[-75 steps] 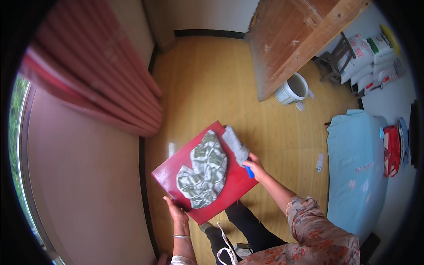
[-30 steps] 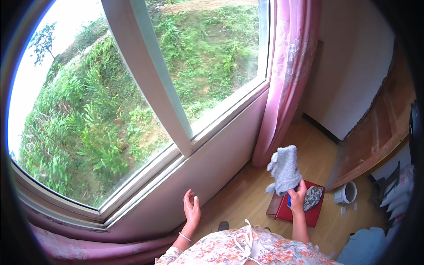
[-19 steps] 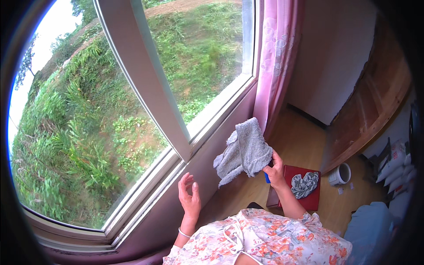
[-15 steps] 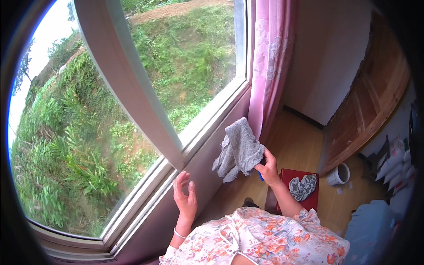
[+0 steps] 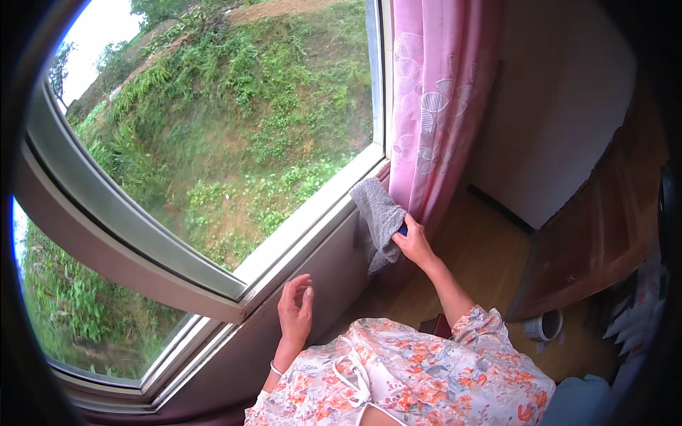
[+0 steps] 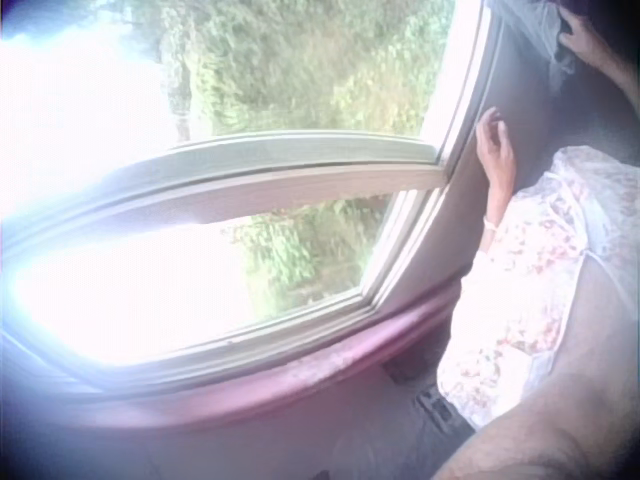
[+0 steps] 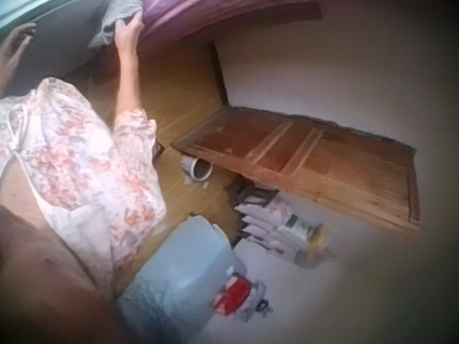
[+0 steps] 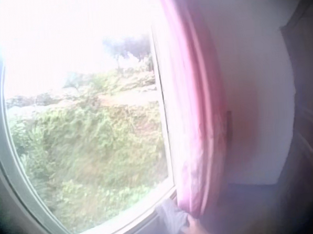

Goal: The person cleans a window frame using a cloth and a scraper. They wipe the frame and sills, scrape off debris, and remove a piece of tape from the frame. The person also briefly handles a plastic bag and a backpack.

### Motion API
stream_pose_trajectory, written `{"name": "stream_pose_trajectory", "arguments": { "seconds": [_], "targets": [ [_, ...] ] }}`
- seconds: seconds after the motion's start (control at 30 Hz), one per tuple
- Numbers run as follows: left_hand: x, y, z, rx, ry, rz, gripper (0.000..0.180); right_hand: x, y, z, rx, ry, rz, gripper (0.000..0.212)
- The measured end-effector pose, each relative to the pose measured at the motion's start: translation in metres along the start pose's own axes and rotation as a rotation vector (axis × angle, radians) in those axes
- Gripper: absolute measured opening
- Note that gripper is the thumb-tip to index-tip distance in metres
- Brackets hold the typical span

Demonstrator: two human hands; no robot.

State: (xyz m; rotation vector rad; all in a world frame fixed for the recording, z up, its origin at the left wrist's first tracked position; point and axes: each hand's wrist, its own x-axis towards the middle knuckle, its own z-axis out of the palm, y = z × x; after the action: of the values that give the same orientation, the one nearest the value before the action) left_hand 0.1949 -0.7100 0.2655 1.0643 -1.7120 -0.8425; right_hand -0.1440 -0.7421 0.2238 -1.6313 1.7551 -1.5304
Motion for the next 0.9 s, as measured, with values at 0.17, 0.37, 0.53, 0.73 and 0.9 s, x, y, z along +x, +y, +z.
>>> {"name": "stream_pose_trajectory", "arguments": {
  "seconds": [0.17, 0.37, 0.53, 0.73, 0.9],
  "targets": [
    [0.027, 0.011, 0.047, 0.023, 0.027, -0.031, 0.026, 0.060, 0.076, -0.020, -0.143, 0.018, -0.046, 0.034],
    [0.033, 0.001, 0.069, 0.076, 0.037, -0.114, 0.027, 0.076, 0.102, -0.038, -0.327, -0.087, -0.075, 0.026],
    [0.045, -0.014, 0.079, 0.072, 0.007, -0.100, 0.027, 0.074, 0.090, -0.033, -0.274, -0.169, -0.035, 0.026],
    [0.060, -0.009, 0.085, 0.042, -0.046, -0.113, 0.027, 0.082, 0.060, -0.044, -0.213, -0.254, 0.093, 0.021],
    [0.067, -0.020, 0.067, 0.032, -0.088, -0.086, 0.026, 0.103, 0.075, -0.060, -0.445, -0.263, 0.024, 0.028]
  ]
}}
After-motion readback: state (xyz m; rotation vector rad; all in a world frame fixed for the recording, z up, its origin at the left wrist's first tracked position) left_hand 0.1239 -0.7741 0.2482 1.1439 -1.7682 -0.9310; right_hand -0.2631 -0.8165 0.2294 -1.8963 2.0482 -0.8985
